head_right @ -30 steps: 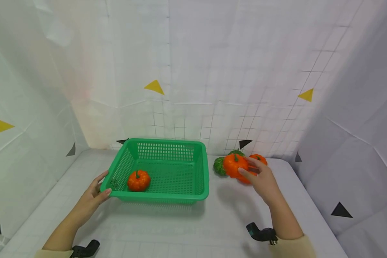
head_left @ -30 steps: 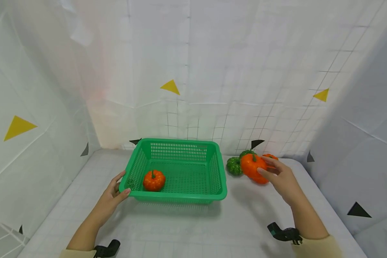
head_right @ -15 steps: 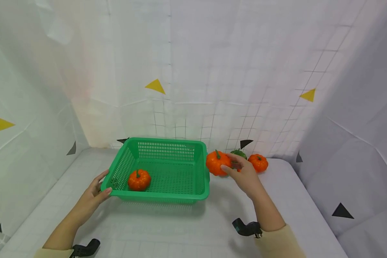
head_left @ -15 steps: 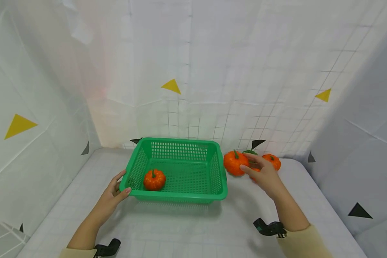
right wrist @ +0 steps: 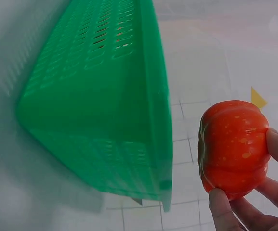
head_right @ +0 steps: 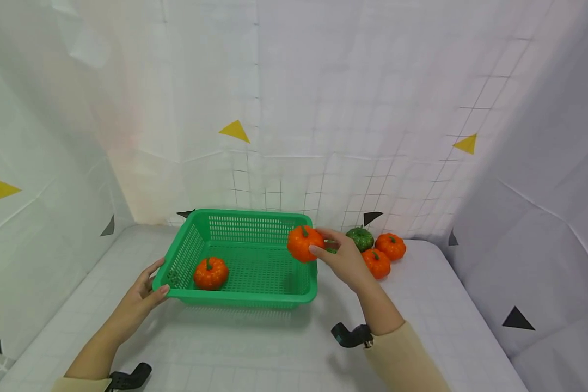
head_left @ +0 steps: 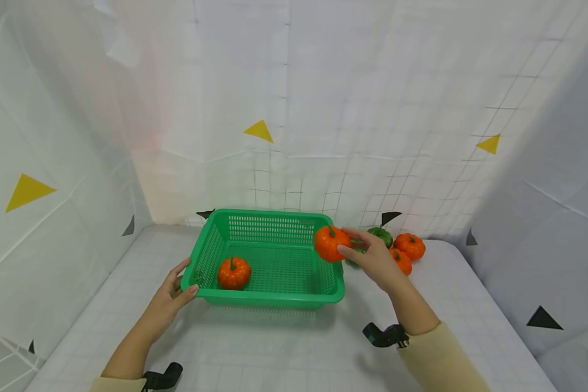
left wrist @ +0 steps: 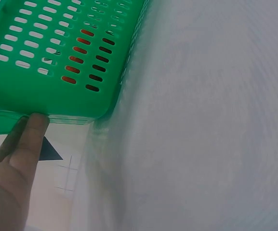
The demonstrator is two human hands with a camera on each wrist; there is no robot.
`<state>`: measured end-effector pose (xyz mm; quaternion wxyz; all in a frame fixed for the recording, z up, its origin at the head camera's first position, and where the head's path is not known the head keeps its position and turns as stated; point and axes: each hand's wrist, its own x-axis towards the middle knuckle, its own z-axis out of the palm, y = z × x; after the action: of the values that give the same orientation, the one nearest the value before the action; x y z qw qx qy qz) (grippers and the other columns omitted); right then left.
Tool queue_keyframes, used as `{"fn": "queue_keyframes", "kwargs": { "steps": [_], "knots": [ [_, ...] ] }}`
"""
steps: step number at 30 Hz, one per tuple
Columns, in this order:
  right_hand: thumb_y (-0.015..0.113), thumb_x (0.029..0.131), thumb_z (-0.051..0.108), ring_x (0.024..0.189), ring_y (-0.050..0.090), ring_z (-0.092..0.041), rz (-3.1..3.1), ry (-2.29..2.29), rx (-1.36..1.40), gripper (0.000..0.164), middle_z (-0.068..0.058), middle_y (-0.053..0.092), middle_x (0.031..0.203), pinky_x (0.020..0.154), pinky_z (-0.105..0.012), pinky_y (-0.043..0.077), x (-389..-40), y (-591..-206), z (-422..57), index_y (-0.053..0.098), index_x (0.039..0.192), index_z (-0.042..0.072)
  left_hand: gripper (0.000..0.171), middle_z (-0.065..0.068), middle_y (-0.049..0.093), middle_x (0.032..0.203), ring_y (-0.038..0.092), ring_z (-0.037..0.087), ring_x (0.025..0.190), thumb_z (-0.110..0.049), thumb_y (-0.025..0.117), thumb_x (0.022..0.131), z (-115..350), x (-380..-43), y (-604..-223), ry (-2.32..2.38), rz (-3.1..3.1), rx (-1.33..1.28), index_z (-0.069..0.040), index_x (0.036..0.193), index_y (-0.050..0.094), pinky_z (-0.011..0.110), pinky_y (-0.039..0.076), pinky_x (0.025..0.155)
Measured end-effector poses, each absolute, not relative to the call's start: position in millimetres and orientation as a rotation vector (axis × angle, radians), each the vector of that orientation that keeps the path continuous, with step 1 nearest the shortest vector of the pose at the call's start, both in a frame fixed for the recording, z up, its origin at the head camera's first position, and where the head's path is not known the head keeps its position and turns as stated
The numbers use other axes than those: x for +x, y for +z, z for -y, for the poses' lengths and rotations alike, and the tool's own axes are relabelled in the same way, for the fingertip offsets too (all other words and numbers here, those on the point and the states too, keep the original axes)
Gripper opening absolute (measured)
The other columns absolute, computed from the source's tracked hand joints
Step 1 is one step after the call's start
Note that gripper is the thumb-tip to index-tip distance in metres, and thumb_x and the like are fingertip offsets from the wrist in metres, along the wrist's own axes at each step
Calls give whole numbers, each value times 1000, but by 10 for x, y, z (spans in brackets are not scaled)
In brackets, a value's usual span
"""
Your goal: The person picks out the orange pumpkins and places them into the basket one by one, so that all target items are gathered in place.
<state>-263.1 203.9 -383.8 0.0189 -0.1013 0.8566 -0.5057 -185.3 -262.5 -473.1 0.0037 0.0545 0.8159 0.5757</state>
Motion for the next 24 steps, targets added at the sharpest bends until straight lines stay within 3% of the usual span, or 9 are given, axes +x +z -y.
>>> {"fn": "queue_keyframes", "kwargs": {
  "steps": [16,24],
  "knots": [
    [73,93,35,127,51,-36,-2525,-1590,-441,60,-15,49,146,96,-52,51,-2854,-3757,-1601,52,146,17,76,25,39,152,43,37,135,-22,58,103,2606,-1838,-4712,1823,-2550,162,-23,162,10,41,46,100],
    [72,94,33,126,53,-34,-2502,-1543,-472,56,-14,51,144,93,-46,54,-2987,-3749,-1408,54,144,16,76,25,40,150,43,37,134,-23,59,103,2620,-1844,-4740,1832,-2541,169,-23,162,11,23,46,95]
  ]
}}
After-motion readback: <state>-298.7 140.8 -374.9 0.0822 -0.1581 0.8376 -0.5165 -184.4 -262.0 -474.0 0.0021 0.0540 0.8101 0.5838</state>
